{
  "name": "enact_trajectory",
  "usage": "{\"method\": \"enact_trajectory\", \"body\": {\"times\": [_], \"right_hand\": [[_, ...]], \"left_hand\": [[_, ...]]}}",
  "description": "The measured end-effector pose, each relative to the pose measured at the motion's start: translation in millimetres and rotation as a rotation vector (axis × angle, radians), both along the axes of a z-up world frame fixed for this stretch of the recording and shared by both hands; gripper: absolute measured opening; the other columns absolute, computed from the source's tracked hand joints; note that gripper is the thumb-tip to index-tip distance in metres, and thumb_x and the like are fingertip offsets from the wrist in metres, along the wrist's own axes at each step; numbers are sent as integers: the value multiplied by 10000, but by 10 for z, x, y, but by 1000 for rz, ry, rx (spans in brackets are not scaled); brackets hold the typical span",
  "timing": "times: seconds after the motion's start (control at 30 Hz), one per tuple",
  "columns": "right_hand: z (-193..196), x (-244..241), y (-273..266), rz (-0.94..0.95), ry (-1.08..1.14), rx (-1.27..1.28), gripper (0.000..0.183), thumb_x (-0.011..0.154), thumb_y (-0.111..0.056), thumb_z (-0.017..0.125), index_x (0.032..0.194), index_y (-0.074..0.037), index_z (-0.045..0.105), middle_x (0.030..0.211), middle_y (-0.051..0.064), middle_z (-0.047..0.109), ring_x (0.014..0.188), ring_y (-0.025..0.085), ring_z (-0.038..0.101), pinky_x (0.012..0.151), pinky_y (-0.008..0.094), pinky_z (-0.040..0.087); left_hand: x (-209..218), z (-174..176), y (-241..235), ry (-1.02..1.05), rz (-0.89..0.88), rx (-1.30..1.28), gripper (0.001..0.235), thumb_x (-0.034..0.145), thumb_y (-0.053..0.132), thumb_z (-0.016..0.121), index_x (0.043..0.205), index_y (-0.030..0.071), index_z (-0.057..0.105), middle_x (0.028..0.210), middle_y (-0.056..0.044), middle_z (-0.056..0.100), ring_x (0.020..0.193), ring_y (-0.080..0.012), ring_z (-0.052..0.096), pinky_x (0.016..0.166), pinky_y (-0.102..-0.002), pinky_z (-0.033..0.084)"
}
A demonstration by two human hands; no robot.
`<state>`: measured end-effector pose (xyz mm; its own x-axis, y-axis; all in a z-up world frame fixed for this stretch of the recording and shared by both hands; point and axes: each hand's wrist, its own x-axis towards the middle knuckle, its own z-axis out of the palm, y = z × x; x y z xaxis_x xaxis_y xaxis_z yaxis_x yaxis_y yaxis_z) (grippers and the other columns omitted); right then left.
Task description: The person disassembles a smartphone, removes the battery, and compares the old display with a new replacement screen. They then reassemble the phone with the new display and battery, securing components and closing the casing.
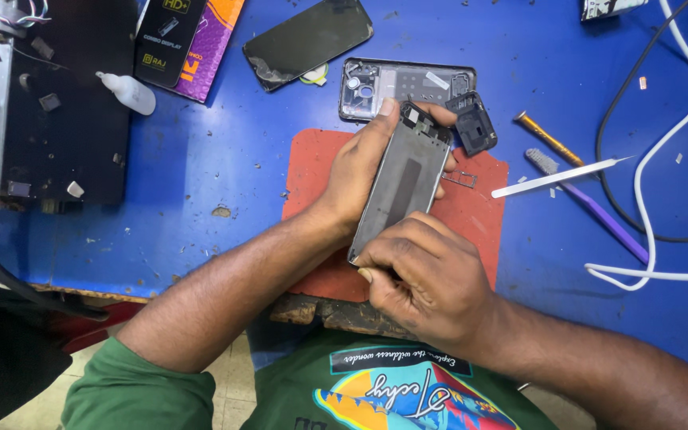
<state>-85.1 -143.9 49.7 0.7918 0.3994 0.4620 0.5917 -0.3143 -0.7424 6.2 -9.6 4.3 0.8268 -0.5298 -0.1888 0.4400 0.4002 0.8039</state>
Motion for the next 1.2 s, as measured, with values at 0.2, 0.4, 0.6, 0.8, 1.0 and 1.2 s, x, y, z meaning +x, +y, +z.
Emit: {"method": "enact_trajectory", "body": {"times": [0.2, 0.4, 0.6, 0.8, 1.0, 1.2], "right_hand": [[37, 79, -34, 85, -17, -29, 279, 770, 77, 736, 1015, -24, 651, 946, 86, 644, 841, 255, 656, 710, 372, 540], [75, 179, -178, 222, -110, -153, 355, 710, -22, 793, 1041, -13, 664, 959, 110, 641, 879, 297, 658, 708, 377, 538], [77, 257, -449, -66, 4, -111, 229, 841, -12, 739, 1045, -73, 656, 1003, 79, 656, 936, 251, 683, 831, 389, 565], [-31, 424, -702, 60, 185, -504, 209, 755, -62, 766, 958, -101, 736, 906, 78, 722, 869, 277, 693, 738, 398, 556], [116, 530, -1185, -422, 137, -540, 136, 999, -160, 749, 1120, -102, 730, 1055, 95, 746, 875, 257, 721, 743, 372, 562], [246, 505, -1467, -573, 633, -1140, 393, 751, -382, 834, 1076, -182, 741, 867, 50, 778, 847, 300, 732, 731, 468, 569]], "left_hand": [[3, -5, 7, 73, -34, -24, 611, 1099, 538, 287, 1321, 72, 615, 981, -170, 693, 765, -211, 667, 704, -352, 597], [20, -30, -5, 127, -105, 41, 591, 1089, 534, 306, 1281, 82, 635, 948, -148, 701, 730, -204, 660, 656, -347, 590], [105, 81, 161, 50, -12, 104, 601, 1056, 558, 318, 1301, 103, 624, 965, -126, 681, 797, -185, 682, 719, -349, 614], [180, 284, 469, -305, 153, 181, 658, 1071, 621, 338, 1357, 81, 580, 1033, -107, 664, 831, -173, 670, 734, -314, 567], [158, 327, 499, -399, 146, 145, 674, 1080, 637, 372, 1391, 68, 559, 1093, -104, 650, 892, -177, 665, 789, -320, 565], [128, 357, 499, -388, 150, 166, 678, 1120, 644, 358, 1400, 55, 543, 1110, -106, 653, 912, -171, 672, 813, -316, 568]]}}
